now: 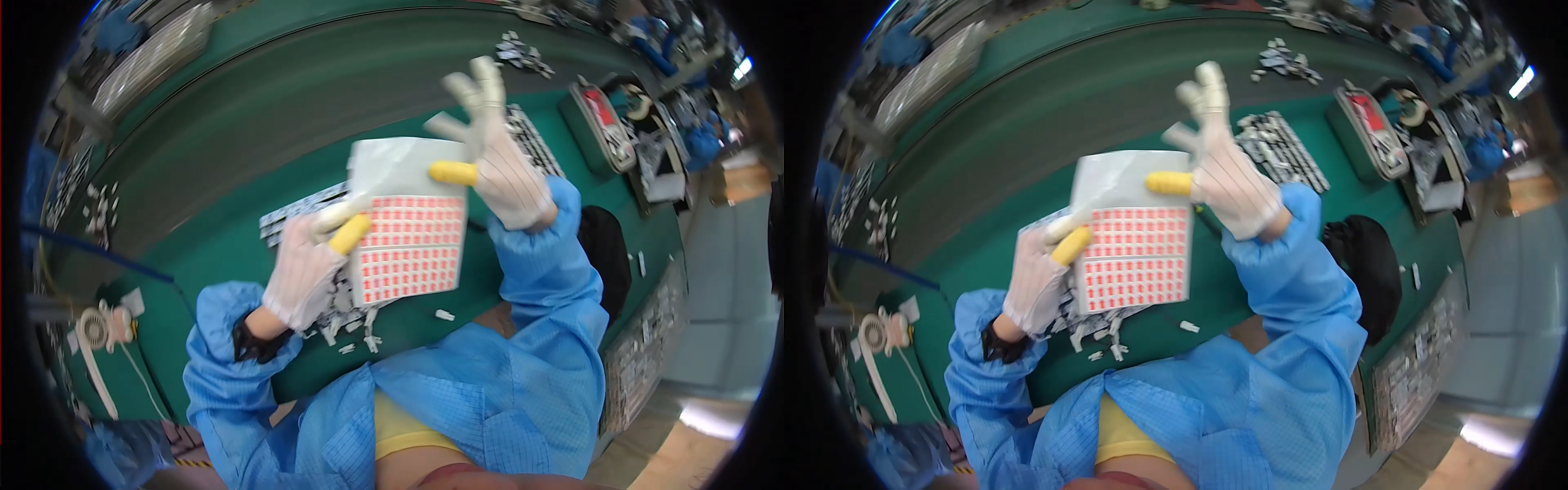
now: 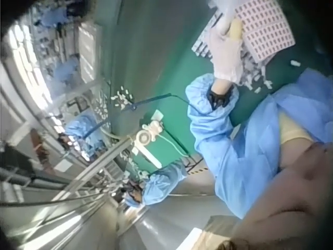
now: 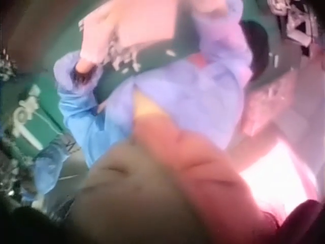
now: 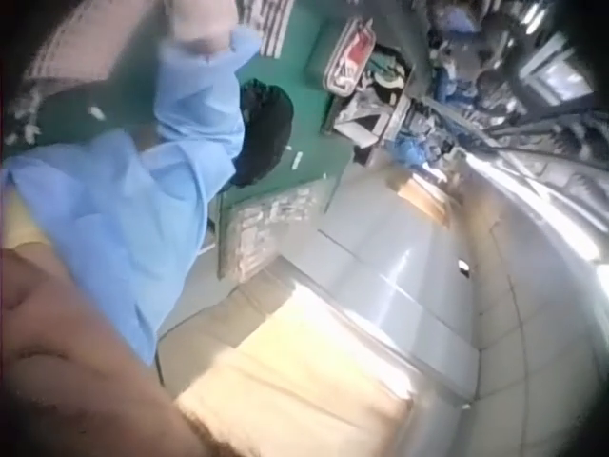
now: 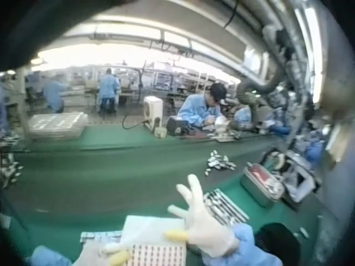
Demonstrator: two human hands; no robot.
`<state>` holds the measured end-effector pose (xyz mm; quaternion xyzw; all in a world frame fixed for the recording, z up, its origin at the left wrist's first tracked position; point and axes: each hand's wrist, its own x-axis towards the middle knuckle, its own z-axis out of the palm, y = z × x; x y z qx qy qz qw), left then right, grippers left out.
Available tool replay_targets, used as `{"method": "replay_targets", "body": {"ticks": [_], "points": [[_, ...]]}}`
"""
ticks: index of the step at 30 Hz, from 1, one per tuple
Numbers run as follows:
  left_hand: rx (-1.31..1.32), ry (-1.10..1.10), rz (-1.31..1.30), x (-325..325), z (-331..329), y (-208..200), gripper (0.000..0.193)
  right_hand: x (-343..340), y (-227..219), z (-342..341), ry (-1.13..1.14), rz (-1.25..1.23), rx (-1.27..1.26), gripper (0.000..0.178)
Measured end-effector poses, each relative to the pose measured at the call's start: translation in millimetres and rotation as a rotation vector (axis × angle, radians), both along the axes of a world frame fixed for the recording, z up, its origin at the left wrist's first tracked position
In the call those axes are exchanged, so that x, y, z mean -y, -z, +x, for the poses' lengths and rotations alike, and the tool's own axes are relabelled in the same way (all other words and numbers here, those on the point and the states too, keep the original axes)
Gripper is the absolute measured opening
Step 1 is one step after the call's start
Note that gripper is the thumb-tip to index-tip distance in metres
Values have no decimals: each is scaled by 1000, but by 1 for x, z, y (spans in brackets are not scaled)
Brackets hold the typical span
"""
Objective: The person assembles small electronic circuit boards by hand, attaching plastic components to the boards.
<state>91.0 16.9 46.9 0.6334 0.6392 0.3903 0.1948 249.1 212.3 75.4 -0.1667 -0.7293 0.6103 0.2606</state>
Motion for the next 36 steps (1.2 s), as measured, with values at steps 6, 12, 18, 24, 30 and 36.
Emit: {"method": "replay_targets", "body": {"ticks": [6, 12, 18, 24, 30, 36], "points": [[431, -131, -4, 2, 14, -10, 32, -83, 5, 25, -145, -83, 68, 110], [883, -264, -138, 20, 13, 0, 31, -259, -4, 110, 350, 504, 976, 94], [861, -213, -190, 15, 20, -9, 25, -290, 69, 128, 516, 1365, 1105, 70], [995, -266, -121, 30, 10, 3, 32, -247, 100, 122, 733, 877, 725, 70], [1145, -171, -56, 38, 19, -4, 40, -260, 146, 149, 635, 1048, 1022, 78], [398, -60, -11, 44, 6, 1, 51, -230, 97, 131, 657, 501, 387, 105]]}}
